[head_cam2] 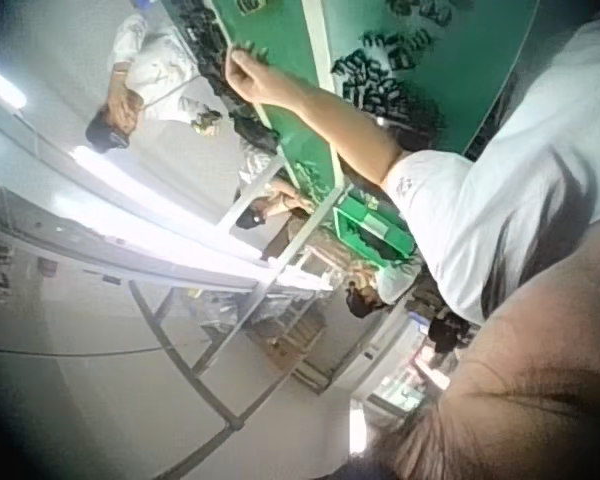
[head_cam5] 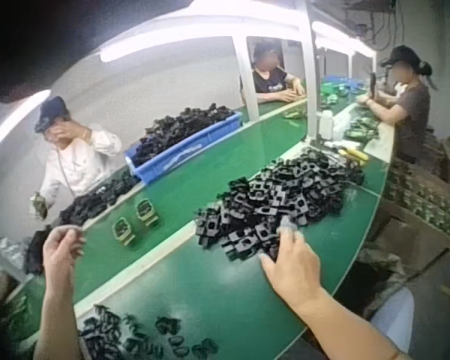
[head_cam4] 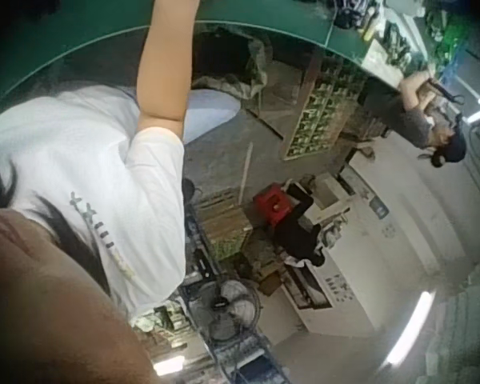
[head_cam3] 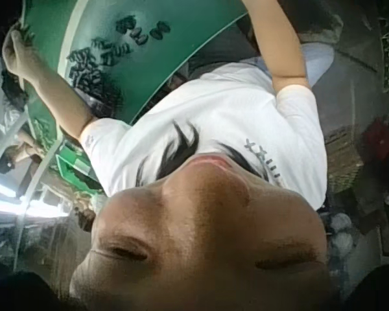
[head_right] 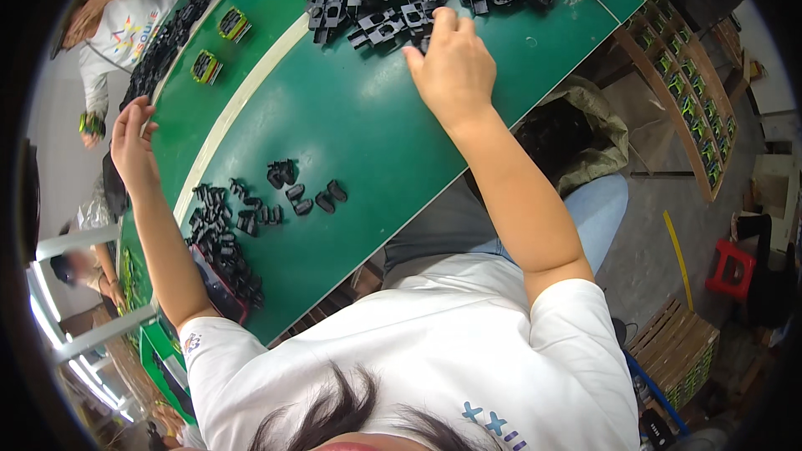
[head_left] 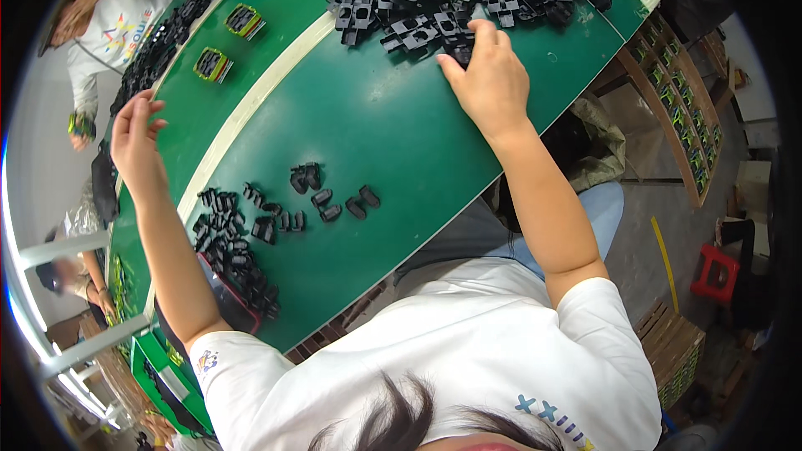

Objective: Assembling black plastic components at a factory workstation along an assembly line.

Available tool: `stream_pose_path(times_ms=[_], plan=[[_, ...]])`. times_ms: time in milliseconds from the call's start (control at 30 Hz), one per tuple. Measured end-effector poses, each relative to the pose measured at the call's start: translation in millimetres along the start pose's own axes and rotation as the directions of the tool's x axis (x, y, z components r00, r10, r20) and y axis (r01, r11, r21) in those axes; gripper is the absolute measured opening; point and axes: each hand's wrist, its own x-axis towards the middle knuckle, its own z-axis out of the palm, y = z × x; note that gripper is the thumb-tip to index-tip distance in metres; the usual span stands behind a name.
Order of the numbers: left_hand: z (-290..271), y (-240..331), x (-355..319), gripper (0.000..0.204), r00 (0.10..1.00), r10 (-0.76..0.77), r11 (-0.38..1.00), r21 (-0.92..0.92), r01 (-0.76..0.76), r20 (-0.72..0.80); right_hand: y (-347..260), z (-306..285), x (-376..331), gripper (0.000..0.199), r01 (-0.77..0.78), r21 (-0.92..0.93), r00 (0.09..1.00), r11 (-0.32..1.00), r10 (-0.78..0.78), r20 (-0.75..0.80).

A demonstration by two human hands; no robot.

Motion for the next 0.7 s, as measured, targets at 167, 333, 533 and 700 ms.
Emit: stream_pose_path(times_ms=[167, 333, 533, 700], plan=[[66.8, 87.7, -167.0, 0.015, 0.874, 0.066, 0.994, -0.11, -0.015, 0.482, 8.6, -36.9, -28.6, 0.048, -0.179, 0.378, 0.984, 0.908, 0.16, 0.081], [121.4, 62.5, -227.4, 0.052, 0.665, -0.306, 0.737, -0.272, 0.619, 0.681, -20.9, -60.2, -87.8, 0.043, -0.159, 0.725, 0.985, 0.67, 0.06, 0.162], [126.8, 46.8, -218.9, 0.031, 0.89, -0.273, 0.674, -0.587, 0.448, 0.366, -60.0, -75.4, -119.3, 0.036, -0.035, 0.845, 0.898, 0.533, -0.354, 0.26], [97.3, 39.8, -182.8, 0.029, 0.959, -0.248, 0.752, -0.597, 0.278, 0.134, -53.7, -51.5, -105.0, 0.031, 0.29, 0.663, 0.863, 0.69, -0.488, 0.131]])
